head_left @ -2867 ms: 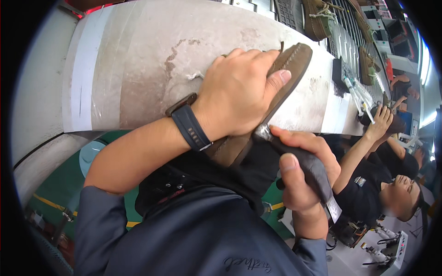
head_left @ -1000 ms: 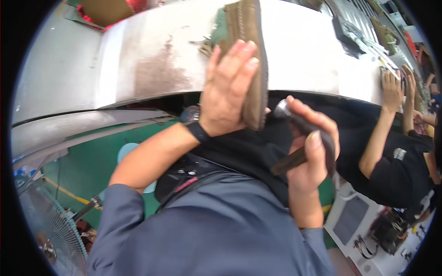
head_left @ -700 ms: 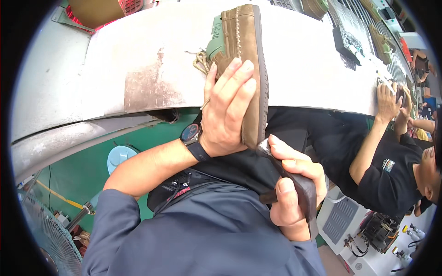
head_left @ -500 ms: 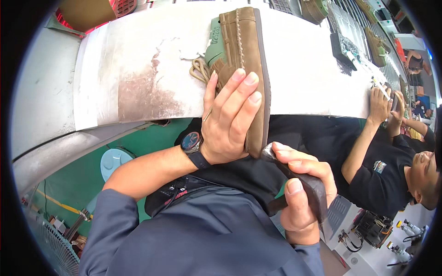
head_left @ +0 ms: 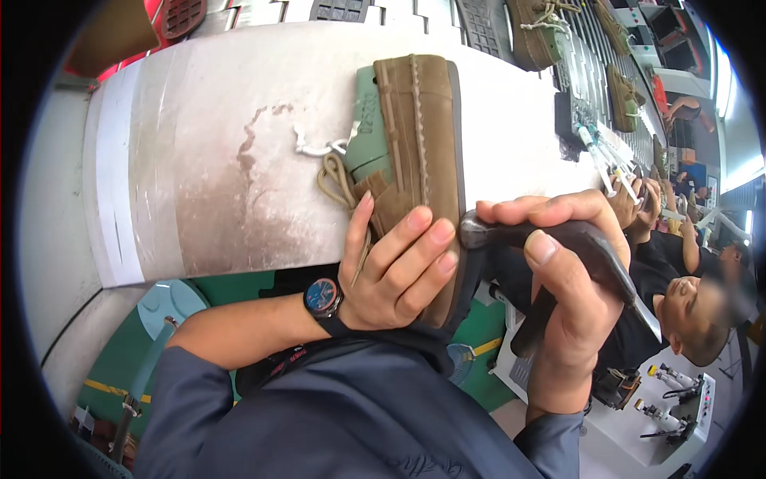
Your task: The person assembles shoes by taking shoes and soles from a conveyor, pressing the soles onto the shoe bottoms by hand, and hammering along the edges with a hammer.
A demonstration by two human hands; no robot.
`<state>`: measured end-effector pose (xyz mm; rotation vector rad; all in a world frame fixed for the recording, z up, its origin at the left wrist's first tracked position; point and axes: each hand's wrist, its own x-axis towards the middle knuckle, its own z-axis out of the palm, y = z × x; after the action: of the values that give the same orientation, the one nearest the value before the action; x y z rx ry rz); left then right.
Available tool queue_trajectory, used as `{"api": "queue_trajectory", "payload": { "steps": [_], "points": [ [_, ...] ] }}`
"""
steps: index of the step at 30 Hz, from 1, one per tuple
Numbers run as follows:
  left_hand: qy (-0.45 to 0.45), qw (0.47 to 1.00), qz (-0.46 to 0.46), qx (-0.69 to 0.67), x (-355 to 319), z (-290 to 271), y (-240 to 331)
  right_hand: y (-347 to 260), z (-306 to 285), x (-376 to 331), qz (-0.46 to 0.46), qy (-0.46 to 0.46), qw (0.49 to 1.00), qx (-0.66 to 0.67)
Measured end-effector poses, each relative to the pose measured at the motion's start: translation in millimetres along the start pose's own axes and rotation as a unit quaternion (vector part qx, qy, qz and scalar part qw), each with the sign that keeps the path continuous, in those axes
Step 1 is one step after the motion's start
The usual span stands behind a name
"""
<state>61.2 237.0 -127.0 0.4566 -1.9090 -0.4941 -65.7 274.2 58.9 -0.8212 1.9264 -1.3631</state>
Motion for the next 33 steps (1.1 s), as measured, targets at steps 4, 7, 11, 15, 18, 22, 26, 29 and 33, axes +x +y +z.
{"api": "queue_trajectory", "payload": {
  "steps": [4,7,11,15,18,22,26,29,33],
  "points": [
    [-0.008,1.000,-0.010,-0.001,-1,0,0,-10,12,27,0.026,0.001,0.999,-0.031],
    [-0.011,1.000,-0.020,-0.011,0,-1,2,-7,9,37,0.029,-0.002,1.000,-0.005],
    [-0.022,0.999,-0.037,-0.025,-2,-3,4,10,9,46,-0.005,0.017,0.995,0.093],
    [-0.023,0.999,-0.034,-0.027,-4,-3,3,8,14,71,0.011,0.035,0.993,0.115],
    [-0.026,0.999,-0.034,-0.025,-3,-3,8,-2,6,86,0.035,-0.004,0.996,0.085],
    [-0.017,0.999,-0.031,-0.003,-6,1,3,-4,3,101,0.036,-0.051,0.995,0.079],
    [-0.019,1.000,-0.021,0.004,-11,-3,0,-1,-3,114,-0.080,-0.080,0.994,-0.002],
    [-0.031,1.000,0.002,0.003,-9,-7,1,-4,-12,126,-0.147,-0.074,0.986,0.012],
    [-0.071,0.997,0.012,-0.003,-7,-12,-2,6,-10,157,-0.048,-0.157,0.986,0.001]
  ]
}}
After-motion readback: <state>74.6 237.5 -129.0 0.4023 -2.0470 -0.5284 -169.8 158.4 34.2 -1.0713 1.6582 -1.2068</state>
